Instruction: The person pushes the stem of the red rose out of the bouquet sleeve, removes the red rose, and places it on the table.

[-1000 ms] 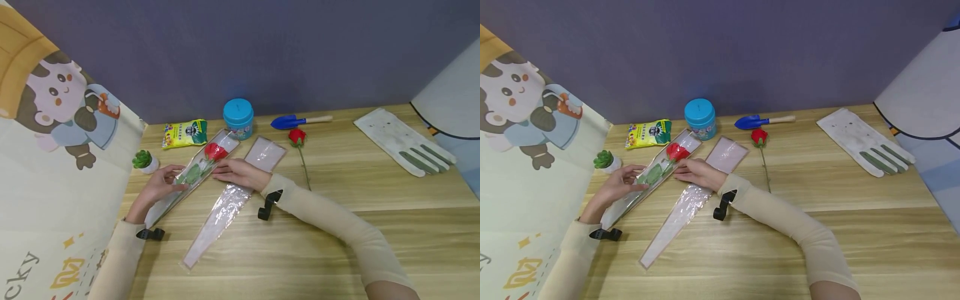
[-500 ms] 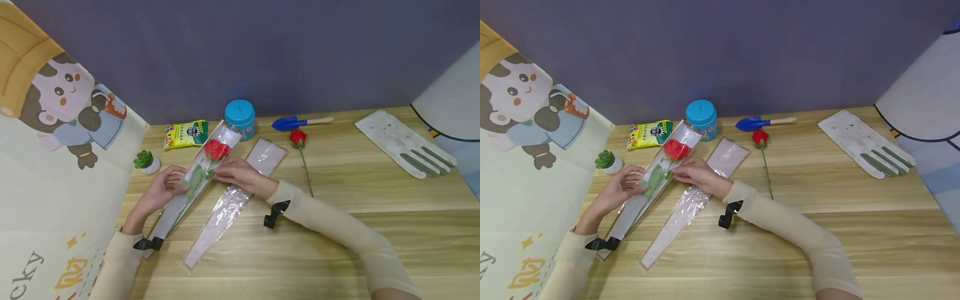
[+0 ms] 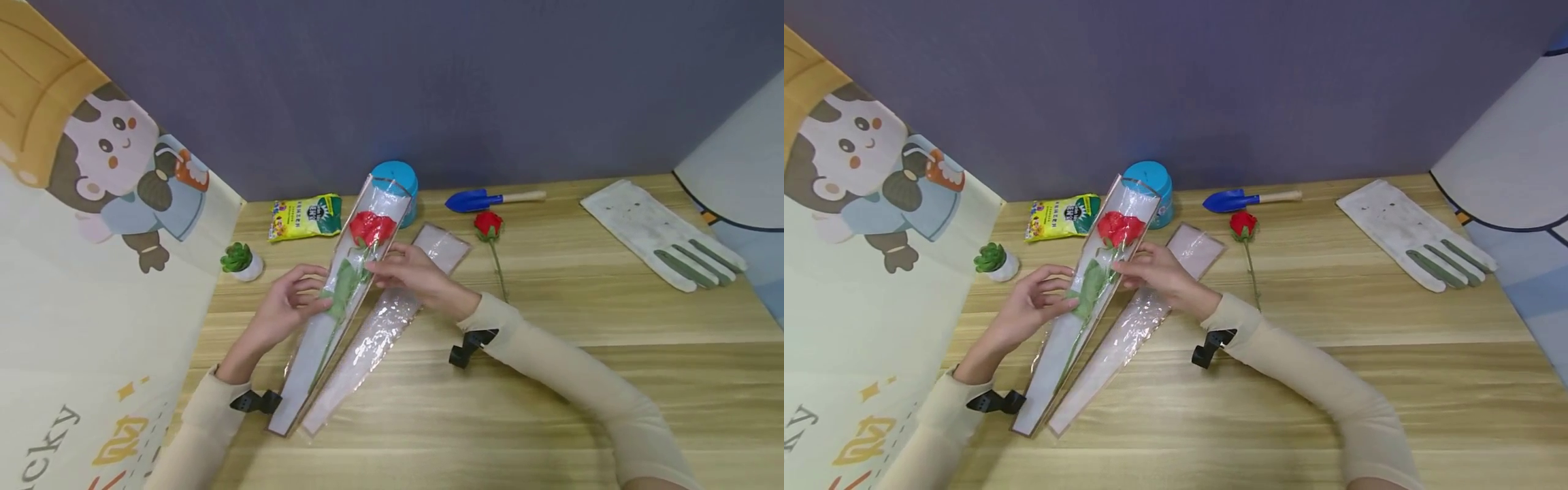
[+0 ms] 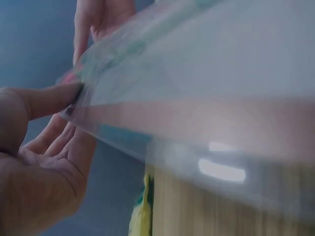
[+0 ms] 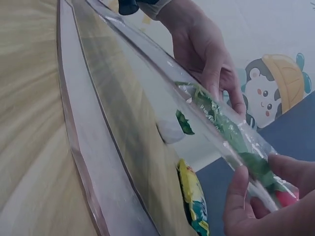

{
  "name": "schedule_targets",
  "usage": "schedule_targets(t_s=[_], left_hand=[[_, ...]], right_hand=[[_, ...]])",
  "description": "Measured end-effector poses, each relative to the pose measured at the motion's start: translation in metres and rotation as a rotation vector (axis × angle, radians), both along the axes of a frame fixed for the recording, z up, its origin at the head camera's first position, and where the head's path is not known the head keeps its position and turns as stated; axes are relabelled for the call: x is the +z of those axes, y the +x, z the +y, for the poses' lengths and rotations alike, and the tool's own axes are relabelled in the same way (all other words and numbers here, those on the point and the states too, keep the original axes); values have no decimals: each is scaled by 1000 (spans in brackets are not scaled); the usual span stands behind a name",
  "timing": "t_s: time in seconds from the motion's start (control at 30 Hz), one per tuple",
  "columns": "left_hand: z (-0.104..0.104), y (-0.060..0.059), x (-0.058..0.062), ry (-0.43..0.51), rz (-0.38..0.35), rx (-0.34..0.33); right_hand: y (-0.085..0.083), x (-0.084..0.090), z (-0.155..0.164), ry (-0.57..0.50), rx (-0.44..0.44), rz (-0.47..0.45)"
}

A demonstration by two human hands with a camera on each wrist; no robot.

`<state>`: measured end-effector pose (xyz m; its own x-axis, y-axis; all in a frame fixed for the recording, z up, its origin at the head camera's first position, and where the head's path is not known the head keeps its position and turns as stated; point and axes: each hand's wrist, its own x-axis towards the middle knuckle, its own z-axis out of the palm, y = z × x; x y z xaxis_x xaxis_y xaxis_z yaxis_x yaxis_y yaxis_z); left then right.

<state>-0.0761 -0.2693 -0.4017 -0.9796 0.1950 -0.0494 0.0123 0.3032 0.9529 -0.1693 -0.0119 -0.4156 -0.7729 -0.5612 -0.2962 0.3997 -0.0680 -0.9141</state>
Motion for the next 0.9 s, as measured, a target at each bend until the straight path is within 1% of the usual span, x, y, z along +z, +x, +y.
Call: schedule_targets(t_s=[0.13,0.33,0.47,0.57,0.67,0.83,0.9], left_hand=[[17,-4,0,69,-2,-7],[41,-13,-7,139,21,-48],[60,-19,-8,186,44,-71],[74,-24,-8,202,74,-76],[87,-28,-7,203,86,-69],[106,-33,-8,207,68,-78],[113,-33,-9,211,60,-81]], right_hand=[[-4,4,15,25,-10,53],[-5,10,37,61,-42,73],[-5,12,52,68,-69,106],[-6,14,64,73,-104,114],[-6,17,73,92,-147,107],[-4,19,89,108,-198,114],[-4,19,95,101,-205,119]])
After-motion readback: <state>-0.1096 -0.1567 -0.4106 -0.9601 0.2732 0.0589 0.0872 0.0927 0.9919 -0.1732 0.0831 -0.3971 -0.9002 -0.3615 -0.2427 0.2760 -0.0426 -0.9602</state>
